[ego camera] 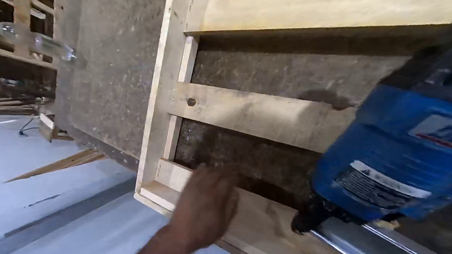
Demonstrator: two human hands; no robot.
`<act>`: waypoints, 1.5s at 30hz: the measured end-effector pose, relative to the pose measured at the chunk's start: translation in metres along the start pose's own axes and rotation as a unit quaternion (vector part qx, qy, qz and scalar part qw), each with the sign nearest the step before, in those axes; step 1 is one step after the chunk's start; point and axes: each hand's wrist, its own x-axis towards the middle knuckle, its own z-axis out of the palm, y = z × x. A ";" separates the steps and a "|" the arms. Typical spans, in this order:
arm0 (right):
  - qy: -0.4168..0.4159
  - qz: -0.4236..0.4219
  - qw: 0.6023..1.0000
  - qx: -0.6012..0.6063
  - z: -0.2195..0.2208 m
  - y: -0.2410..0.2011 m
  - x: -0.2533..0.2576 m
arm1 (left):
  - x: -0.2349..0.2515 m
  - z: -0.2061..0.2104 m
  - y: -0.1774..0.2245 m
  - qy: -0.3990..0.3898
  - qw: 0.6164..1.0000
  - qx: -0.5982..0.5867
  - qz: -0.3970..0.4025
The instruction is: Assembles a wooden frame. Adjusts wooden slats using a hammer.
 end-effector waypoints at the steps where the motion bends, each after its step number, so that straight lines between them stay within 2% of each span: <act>1: -0.073 0.006 0.997 0.010 -0.019 0.005 0.012 | -0.003 -0.007 -0.022 0.013 1.000 0.015 -0.003; 2: -0.129 0.048 0.990 0.032 -0.036 0.001 0.025 | -0.005 -0.014 -0.044 0.004 1.000 0.026 -0.009; 3: -0.158 0.141 0.977 0.004 -0.037 -0.019 0.040 | -0.006 -0.020 -0.064 -0.021 0.999 0.038 -0.016; 4: -0.224 0.244 0.942 -0.046 -0.030 -0.044 0.059 | -0.006 -0.022 -0.083 -0.042 0.998 0.054 -0.012; 6: -0.292 0.336 0.888 -0.113 -0.003 -0.067 0.089 | -0.007 -0.018 -0.107 -0.046 0.994 0.092 0.021; 8: -0.338 0.354 0.863 -0.129 0.008 -0.058 0.109 | -0.005 -0.014 -0.111 -0.048 0.988 0.138 0.058; 10: -0.353 0.354 0.859 -0.108 0.021 -0.043 0.121 | -0.004 -0.012 -0.108 -0.068 0.981 0.164 0.076; 17: -0.356 0.392 0.846 -0.067 0.043 -0.025 0.152 | 0.002 -0.011 -0.113 -0.095 0.981 0.139 0.098; 24: -0.383 0.429 0.796 -0.186 0.058 -0.033 0.178 | 0.004 -0.012 -0.116 -0.066 0.986 0.111 0.101; 27: -0.353 0.402 0.809 -0.242 0.060 -0.029 0.178 | 0.004 -0.011 -0.119 -0.050 0.988 0.103 0.106; 32: -0.362 0.413 0.810 -0.206 0.063 -0.017 0.175 | 0.002 -0.010 -0.123 -0.038 0.990 0.087 0.107; 35: -0.361 0.395 0.812 -0.234 0.067 -0.027 0.180 | 0.002 -0.011 -0.122 -0.034 0.991 0.085 0.098; 38: -0.374 0.383 0.824 -0.186 0.062 -0.027 0.166 | 0.002 -0.013 -0.118 -0.035 0.991 0.092 0.093; 40: -0.331 0.375 0.855 -0.134 0.050 -0.015 0.148 | -0.005 -0.012 -0.119 0.038 0.990 0.064 0.119; 42: -0.265 0.379 0.878 -0.122 0.055 -0.014 0.133 | -0.018 -0.014 -0.123 0.176 0.973 0.026 0.146; 43: -0.247 0.373 0.888 -0.109 0.057 -0.013 0.129 | -0.028 -0.016 -0.125 0.237 0.964 0.009 0.124; 45: -0.254 0.325 0.910 -0.030 0.051 0.000 0.126 | -0.052 -0.019 -0.131 0.312 0.948 -0.053 -0.022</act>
